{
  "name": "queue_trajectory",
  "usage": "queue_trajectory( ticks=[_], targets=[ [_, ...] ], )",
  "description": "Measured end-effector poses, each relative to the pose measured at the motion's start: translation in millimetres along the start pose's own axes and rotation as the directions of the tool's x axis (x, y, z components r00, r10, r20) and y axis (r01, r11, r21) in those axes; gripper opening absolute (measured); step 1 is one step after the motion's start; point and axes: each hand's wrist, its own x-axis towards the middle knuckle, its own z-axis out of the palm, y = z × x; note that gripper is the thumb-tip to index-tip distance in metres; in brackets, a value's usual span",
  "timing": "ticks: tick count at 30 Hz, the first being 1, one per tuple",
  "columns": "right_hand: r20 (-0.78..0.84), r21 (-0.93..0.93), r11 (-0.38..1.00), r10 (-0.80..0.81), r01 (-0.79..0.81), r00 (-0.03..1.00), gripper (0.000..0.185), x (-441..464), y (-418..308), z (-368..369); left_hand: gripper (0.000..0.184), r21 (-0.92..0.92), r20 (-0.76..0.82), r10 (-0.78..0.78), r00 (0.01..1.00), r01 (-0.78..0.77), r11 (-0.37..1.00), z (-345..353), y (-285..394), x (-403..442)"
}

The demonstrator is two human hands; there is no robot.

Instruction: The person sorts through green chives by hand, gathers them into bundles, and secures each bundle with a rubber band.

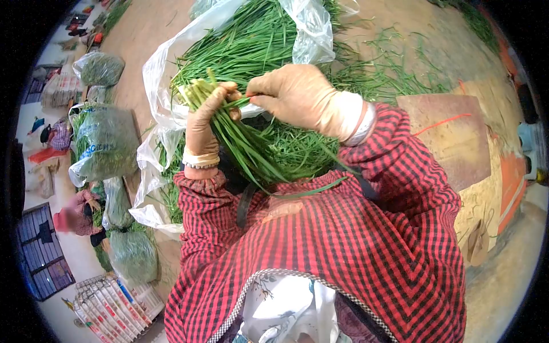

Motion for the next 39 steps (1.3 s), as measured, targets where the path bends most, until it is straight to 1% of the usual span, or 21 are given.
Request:
queue_trajectory(
  ticks=[6,9,10,12,13,14,16,18,20,22,24,25,26,28,29,30,32,35,37,38,39],
  targets=[
    [-0.007,0.086,0.996,-0.028,0.029,1.000,0.018,-17.5,30.5,-32.0,0.041,0.205,0.192,-0.203,0.960,0.163,0.965,5.6,1.8,-2.2],
    [0.087,0.339,0.822,0.458,-0.458,0.885,0.018,-27.8,43.3,-56.4,0.043,0.304,0.108,-0.213,0.971,0.172,0.937,-6.5,0.0,-2.2],
    [0.078,0.338,0.824,0.458,-0.455,0.886,0.018,-29.8,46.3,-62.3,0.040,0.273,0.065,-0.150,0.986,0.127,0.953,-10.6,1.8,-3.8],
    [0.187,0.026,0.950,0.300,-0.310,0.936,0.019,-33.0,60.5,-71.0,0.039,0.175,0.038,-0.106,0.994,0.098,0.980,-9.6,5.9,-4.1],
    [0.136,-0.283,0.959,0.042,-0.001,0.990,0.043,-34.8,62.2,-71.1,0.039,0.112,0.068,-0.102,0.992,0.094,0.989,-7.9,7.0,-2.0],
    [0.128,-0.287,0.958,0.042,-0.004,0.991,0.043,-37.5,60.9,-68.9,0.037,0.028,0.091,-0.079,0.993,0.077,0.997,-1.5,6.7,-1.9],
    [0.174,0.104,0.963,0.229,-0.249,0.958,0.078,-26.2,26.1,-60.9,0.034,-0.155,0.164,-0.055,0.985,0.081,0.985,24.1,7.7,-0.7],
    [0.334,0.583,0.768,0.069,-0.264,0.940,0.102,-17.2,32.1,-31.4,0.034,-0.313,0.317,0.026,0.948,0.079,0.946,52.1,12.5,3.6],
    [0.295,0.749,0.626,-0.021,-0.217,0.955,0.091,-27.3,-7.8,-18.7,0.031,-0.345,0.190,0.097,0.977,-0.026,0.938,94.2,25.0,2.2],
    [0.070,0.986,0.146,0.032,-0.074,0.997,0.076,-37.1,-23.7,-0.4,0.030,-0.272,0.121,0.080,0.989,-0.044,0.961,118.2,33.3,12.9],
    [0.016,0.969,0.244,0.081,-0.036,0.997,0.059,-53.7,-17.9,-5.3,0.043,-0.108,0.259,0.153,0.954,-0.129,0.986,132.1,28.6,22.3],
    [0.185,0.959,0.186,0.156,-0.213,0.970,0.054,-67.3,-23.1,-26.6,0.043,-0.119,0.293,0.138,0.946,-0.108,0.987,144.7,23.8,21.3],
    [0.169,0.959,0.194,0.183,-0.204,0.968,0.054,-80.8,-29.1,-50.5,0.046,-0.057,0.295,0.138,0.945,-0.127,0.990,152.6,21.1,20.9],
    [0.203,0.817,0.393,0.490,-0.423,0.848,0.047,-115.3,-38.9,-104.3,0.052,0.068,0.281,0.155,0.947,-0.180,0.981,163.6,19.5,17.4],
    [0.050,0.799,0.474,0.561,-0.370,0.826,0.044,-139.4,-38.7,-128.7,0.052,0.076,0.397,0.142,0.907,-0.187,0.979,169.2,21.4,13.1],
    [0.039,0.760,0.430,0.718,-0.487,0.695,0.043,-167.5,-12.1,-146.9,0.052,0.093,0.497,0.118,0.860,-0.188,0.978,169.1,15.3,19.7],
    [-0.096,0.709,0.450,0.825,-0.543,0.557,0.045,-217.6,3.5,-202.5,0.045,0.165,0.522,-0.034,0.852,-0.062,0.984,144.1,-4.8,29.9],
    [-0.186,0.596,0.447,0.885,-0.667,0.428,0.047,-268.2,38.3,-259.4,0.036,0.331,0.326,-0.278,0.904,0.166,0.929,100.7,-62.1,34.3],
    [-0.383,0.113,0.412,0.857,-0.904,0.343,0.051,-283.0,87.7,-238.1,0.033,0.439,0.232,-0.404,0.885,0.275,0.855,45.5,-124.8,37.1],
    [-0.462,-0.057,0.566,0.715,-0.823,0.524,0.057,-297.6,120.2,-228.6,0.032,0.502,0.208,-0.467,0.860,0.316,0.805,28.6,-146.2,30.1],
    [-0.446,-0.218,0.346,0.796,-0.913,0.408,0.060,-289.2,128.4,-215.8,0.029,0.527,0.178,-0.522,0.834,0.367,0.766,8.6,-173.1,21.0]
  ],
)
